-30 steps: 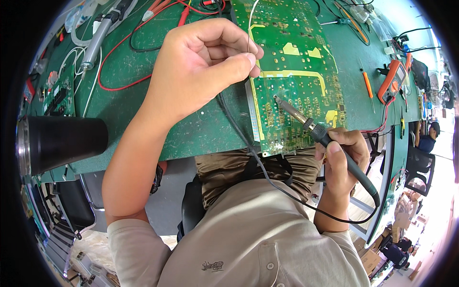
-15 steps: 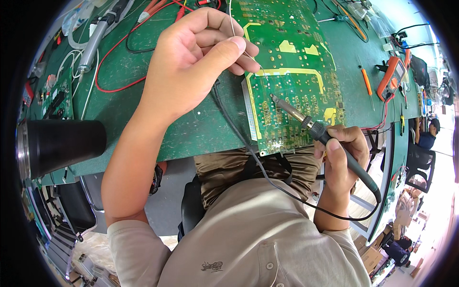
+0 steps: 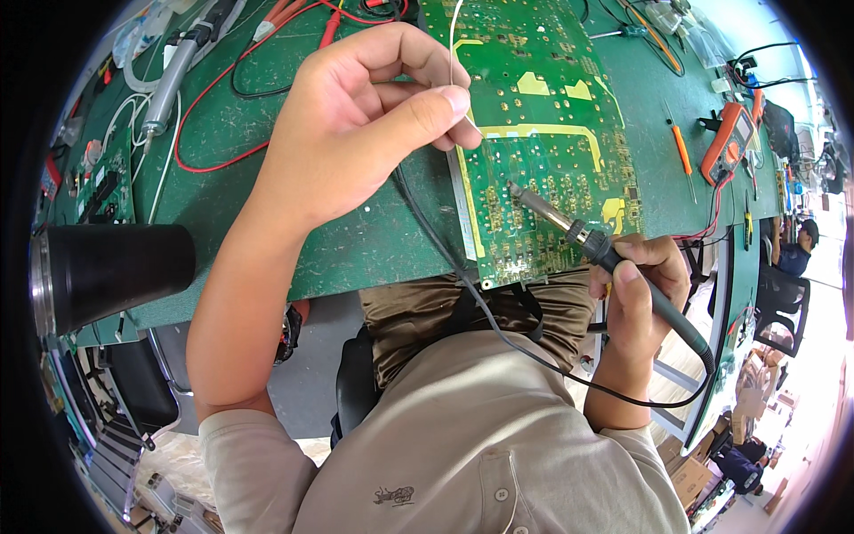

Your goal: The person uses a soldering iron and solder wire to apply solder to multiple points on a green printed circuit board. The hands hold the solder wire in one hand and the soldering iron in the other, moving methodically across the board to create solder joints.

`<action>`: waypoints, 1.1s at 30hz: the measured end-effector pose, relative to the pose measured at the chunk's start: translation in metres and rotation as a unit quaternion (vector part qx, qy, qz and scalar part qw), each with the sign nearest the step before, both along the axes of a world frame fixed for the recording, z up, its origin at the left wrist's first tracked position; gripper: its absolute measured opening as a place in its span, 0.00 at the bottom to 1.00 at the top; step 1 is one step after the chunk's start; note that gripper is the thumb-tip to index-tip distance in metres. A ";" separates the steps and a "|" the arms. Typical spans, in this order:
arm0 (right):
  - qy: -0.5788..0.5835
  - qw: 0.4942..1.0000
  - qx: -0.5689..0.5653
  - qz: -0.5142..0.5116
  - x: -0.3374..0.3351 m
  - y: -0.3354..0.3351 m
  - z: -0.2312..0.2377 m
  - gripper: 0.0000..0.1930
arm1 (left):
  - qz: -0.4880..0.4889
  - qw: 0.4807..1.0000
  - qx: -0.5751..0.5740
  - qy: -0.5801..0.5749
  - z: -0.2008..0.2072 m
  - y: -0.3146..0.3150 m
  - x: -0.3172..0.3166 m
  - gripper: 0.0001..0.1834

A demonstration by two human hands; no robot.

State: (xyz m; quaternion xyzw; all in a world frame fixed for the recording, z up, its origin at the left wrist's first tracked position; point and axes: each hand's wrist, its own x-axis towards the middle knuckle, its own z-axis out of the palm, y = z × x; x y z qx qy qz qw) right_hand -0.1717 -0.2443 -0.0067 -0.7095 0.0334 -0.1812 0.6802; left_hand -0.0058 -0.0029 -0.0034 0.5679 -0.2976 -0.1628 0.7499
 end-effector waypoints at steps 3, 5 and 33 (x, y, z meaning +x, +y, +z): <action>0.005 1.000 -0.008 -0.005 -0.001 0.001 0.002 0.09 | -0.005 1.000 0.002 0.000 0.000 -0.001 -0.002 0.06; 0.006 1.000 -0.020 -0.007 -0.001 0.000 0.004 0.09 | -0.003 1.000 0.002 0.002 -0.001 -0.002 -0.003 0.06; -0.007 0.999 -0.011 0.040 0.007 -0.011 0.003 0.10 | 0.008 0.991 0.111 -0.069 0.002 0.001 -0.004 0.05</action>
